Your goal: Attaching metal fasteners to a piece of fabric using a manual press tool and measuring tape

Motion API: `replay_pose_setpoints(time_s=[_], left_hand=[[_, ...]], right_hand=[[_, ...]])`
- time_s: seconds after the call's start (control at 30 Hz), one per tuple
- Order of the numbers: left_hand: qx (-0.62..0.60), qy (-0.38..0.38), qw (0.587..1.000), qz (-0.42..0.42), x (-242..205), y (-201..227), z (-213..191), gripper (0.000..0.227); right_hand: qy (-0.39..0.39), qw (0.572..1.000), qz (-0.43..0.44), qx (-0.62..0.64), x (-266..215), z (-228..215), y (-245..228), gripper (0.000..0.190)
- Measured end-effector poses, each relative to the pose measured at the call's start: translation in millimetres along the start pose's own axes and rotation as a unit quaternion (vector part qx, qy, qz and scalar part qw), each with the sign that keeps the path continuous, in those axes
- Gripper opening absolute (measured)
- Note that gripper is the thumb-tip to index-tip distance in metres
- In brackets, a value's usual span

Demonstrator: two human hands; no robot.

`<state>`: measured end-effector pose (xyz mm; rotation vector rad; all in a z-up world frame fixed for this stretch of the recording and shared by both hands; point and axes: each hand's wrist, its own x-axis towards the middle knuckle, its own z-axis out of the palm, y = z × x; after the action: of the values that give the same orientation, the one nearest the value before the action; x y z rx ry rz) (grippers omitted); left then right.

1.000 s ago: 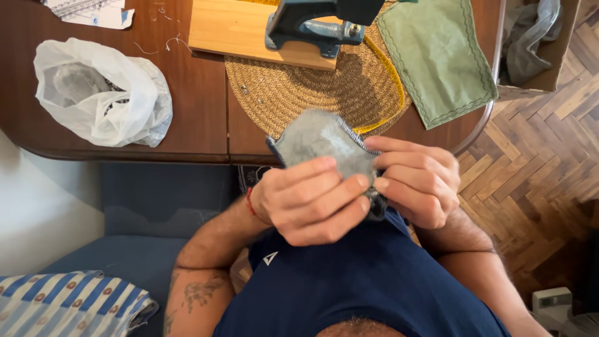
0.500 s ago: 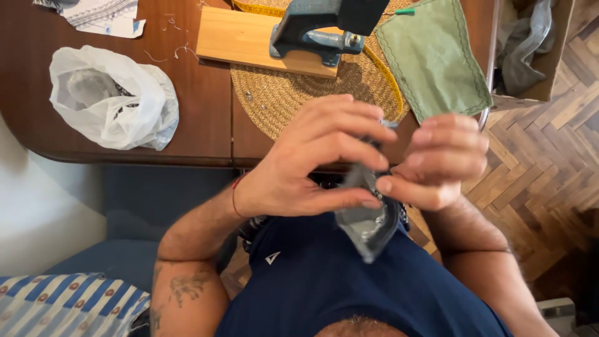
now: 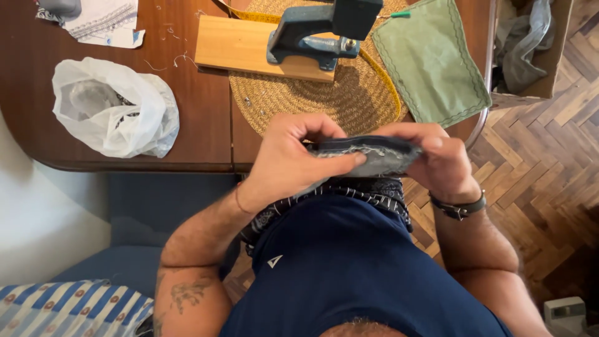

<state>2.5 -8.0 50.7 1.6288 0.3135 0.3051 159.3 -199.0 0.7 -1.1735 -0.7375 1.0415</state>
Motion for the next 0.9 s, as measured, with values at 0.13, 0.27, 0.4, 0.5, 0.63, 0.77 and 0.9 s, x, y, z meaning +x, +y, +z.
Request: replay_pose_setpoints(time_s=[0.13, 0.27, 0.4, 0.5, 0.63, 0.77, 0.9], left_hand=[[-0.08, 0.007, 0.996, -0.049, 5, -18, 7, 0.019], [-0.124, -0.018, 0.99, -0.071, 8, -32, 8, 0.022], [-0.182, -0.076, 0.978, -0.072, 7, -53, 6, 0.022], [-0.224, -0.092, 0.968, -0.069, 9, -72, 8, 0.019], [-0.269, -0.047, 0.959, -0.08, 9, -103, 23, 0.015], [-0.278, 0.01, 0.956, -0.092, 17, -105, 33, 0.016], [-0.168, 0.106, 0.977, -0.077, 45, -125, 36, 0.016]], right_hand=[[-0.018, 0.997, -0.031, -0.063, 3, -13, 14, 0.073], [0.054, 0.986, -0.043, -0.154, 11, 21, -15, 0.015], [0.073, 0.994, 0.011, -0.082, 8, 12, 8, 0.012], [0.099, 0.994, 0.043, -0.011, 13, 4, 28, 0.015], [0.112, 0.988, 0.063, 0.089, 23, 7, 34, 0.015], [0.121, 0.988, 0.079, 0.056, 38, 13, 17, 0.018], [0.206, 0.971, 0.113, -0.041, 69, 11, 7, 0.022]])
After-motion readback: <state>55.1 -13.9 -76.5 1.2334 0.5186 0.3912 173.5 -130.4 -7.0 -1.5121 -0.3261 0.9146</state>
